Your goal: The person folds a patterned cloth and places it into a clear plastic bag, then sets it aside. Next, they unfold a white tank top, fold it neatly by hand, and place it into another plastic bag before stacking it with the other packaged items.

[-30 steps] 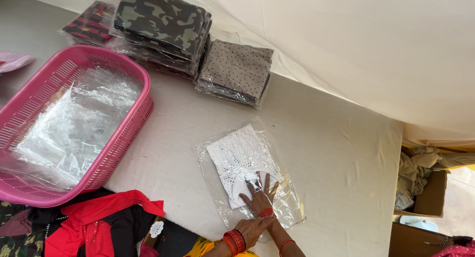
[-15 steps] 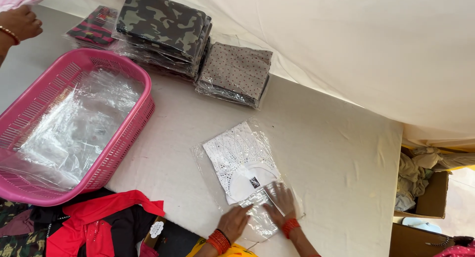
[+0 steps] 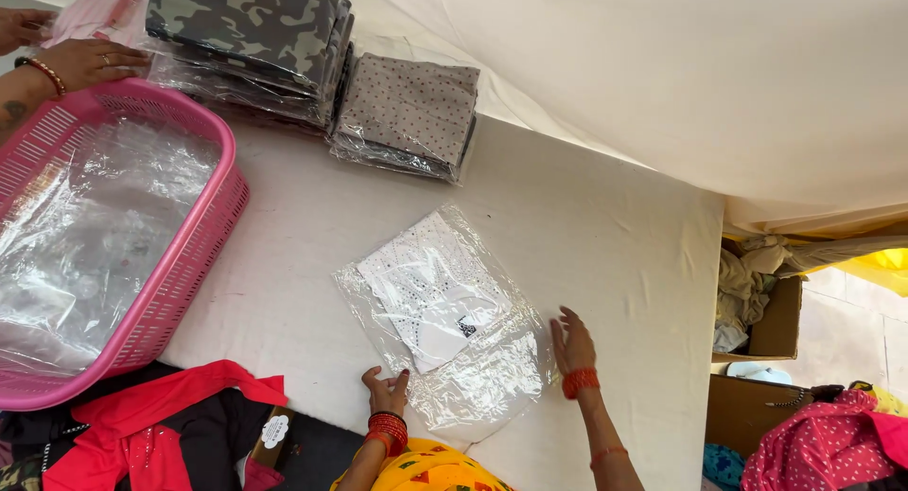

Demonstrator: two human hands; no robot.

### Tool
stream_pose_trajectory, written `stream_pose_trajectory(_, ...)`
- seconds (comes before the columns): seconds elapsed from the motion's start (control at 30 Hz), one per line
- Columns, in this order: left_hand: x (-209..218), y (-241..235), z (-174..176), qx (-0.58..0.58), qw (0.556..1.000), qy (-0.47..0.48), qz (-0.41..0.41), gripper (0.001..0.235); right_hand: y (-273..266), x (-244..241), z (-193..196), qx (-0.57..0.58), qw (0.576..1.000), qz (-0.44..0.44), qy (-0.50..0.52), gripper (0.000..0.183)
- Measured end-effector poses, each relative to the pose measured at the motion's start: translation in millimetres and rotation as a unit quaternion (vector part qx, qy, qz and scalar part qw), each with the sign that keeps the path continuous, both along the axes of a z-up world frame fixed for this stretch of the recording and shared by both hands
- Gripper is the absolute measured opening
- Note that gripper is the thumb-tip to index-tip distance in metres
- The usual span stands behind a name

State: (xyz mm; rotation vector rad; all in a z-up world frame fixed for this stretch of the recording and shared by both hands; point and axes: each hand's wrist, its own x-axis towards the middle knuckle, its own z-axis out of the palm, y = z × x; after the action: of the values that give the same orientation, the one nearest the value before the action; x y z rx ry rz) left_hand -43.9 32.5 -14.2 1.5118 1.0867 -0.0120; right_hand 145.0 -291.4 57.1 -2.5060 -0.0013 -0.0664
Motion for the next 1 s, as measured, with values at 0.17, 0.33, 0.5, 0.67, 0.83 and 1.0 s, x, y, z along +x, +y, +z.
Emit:
stream_pose_trajectory(0.17, -3, 2, -27, -0.043, 0.999, -0.006, 0.010, 0.081, 43, 59, 6, -0.015, 0.969, 0.060, 0.241, 0.057)
stream_pose_trajectory(0.33, -11, 7, -27, -0.178, 0.981, -0.072, 0.012, 0.082, 27, 74, -42, 0.180, 0.934, 0.104, 0.290, 0.051)
stream_pose_trajectory(0.5, -9, 25, -26, -0.091, 0.988, -0.124, -0.025, 0.075, 1, 35, -73, 0.374, 0.885, 0.074, 0.268, 0.047)
stream_pose_trajectory(0.67, 15, 49, 0, 0.020, 0.986, -0.125, -0.113, 0.070, -22, -52, -92, 0.444, 0.864, -0.030, 0.234, 0.045)
stream_pose_trajectory(0.83, 31, 69, 19, -0.012, 0.970, -0.037, -0.242, 0.099, -21, -94, -73, 0.452, 0.860, -0.067, 0.228, 0.059)
stream_pose_trajectory(1.0, 27, 88, -8, -0.179, 0.943, -0.072, -0.272, 0.089, -27, -84, -70, 0.470, 0.841, -0.036, 0.267, 0.049)
